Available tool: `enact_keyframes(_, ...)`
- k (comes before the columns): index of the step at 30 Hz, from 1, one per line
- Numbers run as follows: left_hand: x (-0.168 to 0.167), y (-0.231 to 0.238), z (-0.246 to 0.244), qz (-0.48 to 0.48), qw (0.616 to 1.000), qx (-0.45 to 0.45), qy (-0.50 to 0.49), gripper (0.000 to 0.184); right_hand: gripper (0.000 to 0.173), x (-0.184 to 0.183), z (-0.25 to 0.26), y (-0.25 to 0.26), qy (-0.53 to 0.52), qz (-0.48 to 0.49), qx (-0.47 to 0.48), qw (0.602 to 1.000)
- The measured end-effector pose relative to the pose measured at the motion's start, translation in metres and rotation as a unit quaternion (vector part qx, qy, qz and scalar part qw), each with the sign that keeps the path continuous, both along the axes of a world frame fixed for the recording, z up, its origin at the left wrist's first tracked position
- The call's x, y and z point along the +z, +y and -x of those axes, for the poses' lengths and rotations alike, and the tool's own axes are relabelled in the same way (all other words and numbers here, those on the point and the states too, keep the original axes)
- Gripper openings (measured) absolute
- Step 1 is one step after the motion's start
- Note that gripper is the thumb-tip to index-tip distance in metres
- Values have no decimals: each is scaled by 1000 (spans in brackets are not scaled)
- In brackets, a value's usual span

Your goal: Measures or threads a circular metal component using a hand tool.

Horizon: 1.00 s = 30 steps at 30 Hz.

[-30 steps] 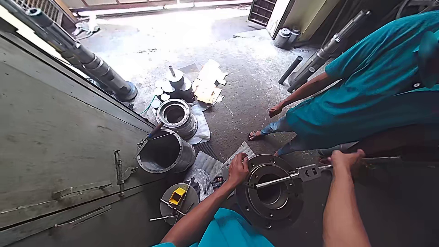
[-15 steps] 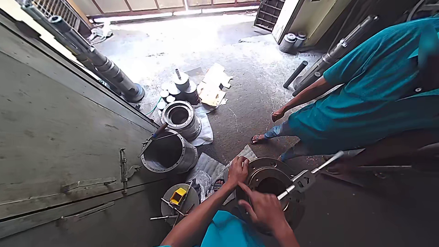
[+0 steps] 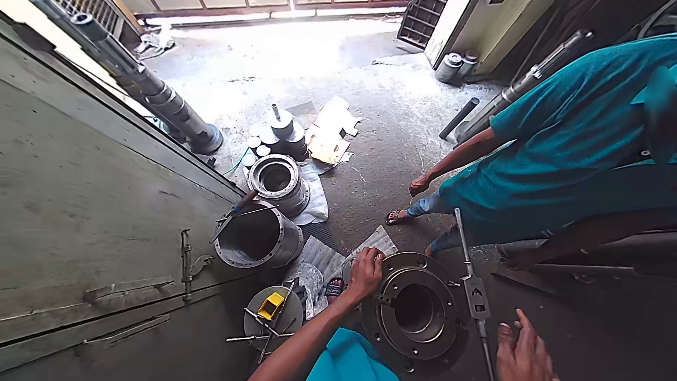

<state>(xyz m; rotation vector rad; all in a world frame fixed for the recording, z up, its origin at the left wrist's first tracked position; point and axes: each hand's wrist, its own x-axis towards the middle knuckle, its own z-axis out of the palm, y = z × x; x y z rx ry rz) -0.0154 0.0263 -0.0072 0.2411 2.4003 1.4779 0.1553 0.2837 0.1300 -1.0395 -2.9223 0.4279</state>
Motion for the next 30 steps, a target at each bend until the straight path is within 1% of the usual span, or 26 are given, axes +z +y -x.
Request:
enact_keyframes(2, -1, -2, -1, 0, 1000, 11, -3, 43, 57, -4, 0, -35, 42, 70, 5, 997)
enact_keyframes(3, -1, -1, -1, -2, 1000, 11, -5, 43, 57, -12, -5, -50, 56, 67, -1, 996)
enact_keyframes(4, 0, 1, -1, -4, 1000, 7, -5, 43, 56, -22, -12, -57, 63, 20, -9, 998)
enact_keyframes(5, 0, 2, -1, -5, 1000, 2, -1, 43, 54, -34, -19, -54, 73, -52, -11, 996)
enact_keyframes(6, 0, 2, -2, -7, 1000, 0, 5, 43, 52, -42, -23, -40, 80, -110, -8, 991)
enact_keyframes(7, 0, 2, -2, -11, 1000, 1, 12, 43, 51, -45, -19, -17, 88, -136, 0, 987)
enact_keyframes(10, -1, 2, 1, -15, 1000, 6, 22, 43, 57, -45, 29, 65, 121, -144, 20, 982)
enact_keyframes(11, 0, 3, 0, -17, 1000, 7, 22, 43, 57, -42, 52, 90, 126, -138, 39, 982)
enact_keyframes(12, 0, 3, 0, -19, 1000, 8, 19, 43, 53, -40, 77, 108, 127, -114, 51, 984)
enact_keyframes(14, 2, 0, 0, -15, 1000, 9, 8, 43, 42, -36, 129, 123, 110, -47, 44, 992)
enact_keyframes(15, 4, 0, 1, -16, 1000, 6, 5, 42, 45, -31, 152, 121, 95, -16, 31, 995)
enact_keyframes(16, 6, 0, 3, -19, 1000, 0, 5, 42, 50, -30, 170, 116, 92, -9, 24, 995)
enact_keyframes(17, 8, 0, 3, -20, 1000, -10, 3, 42, 52, -30, 183, 109, 105, -6, 20, 994)
enact_keyframes(18, 10, 1, 2, -18, 1000, -22, 1, 42, 49, -30, 193, 100, 125, -7, 20, 992)
enact_keyframes(20, 9, 3, -2, -13, 999, -27, 12, 44, 41, -35, 205, 79, 121, -19, 26, 992)
enact_keyframes(21, 8, 2, -3, -9, 999, -22, 26, 44, 40, -38, 208, 68, 96, -3, 29, 995)
enact_keyframes(23, 8, 0, -3, -2, 999, -13, 47, 43, 41, -33, 200, 55, 36, 40, 16, 998)
enact_keyframes(24, 9, 1, -3, 2, 999, -11, 50, 43, 41, -28, 189, 54, 45, 43, -10, 998)
enact_keyframes(25, 11, 1, -4, 4, 999, -9, 51, 44, 41, -21, 173, 53, 88, 32, -48, 994)
enact_keyframes(26, 13, 2, -6, 4, 999, -7, 48, 44, 44, -15, 156, 55, 117, 17, -105, 987)
enact_keyframes(28, 13, 3, -6, -2, 999, -1, 48, 43, 63, -9, 137, 64, 126, 13, -227, 966)
enact_keyframes(29, 13, 3, -5, -3, 999, 2, 49, 43, 74, -9, 139, 71, 116, 36, -273, 954)
enact_keyframes(30, 12, 4, -6, -5, 999, 2, 48, 43, 82, -7, 148, 76, 103, 63, -298, 947)
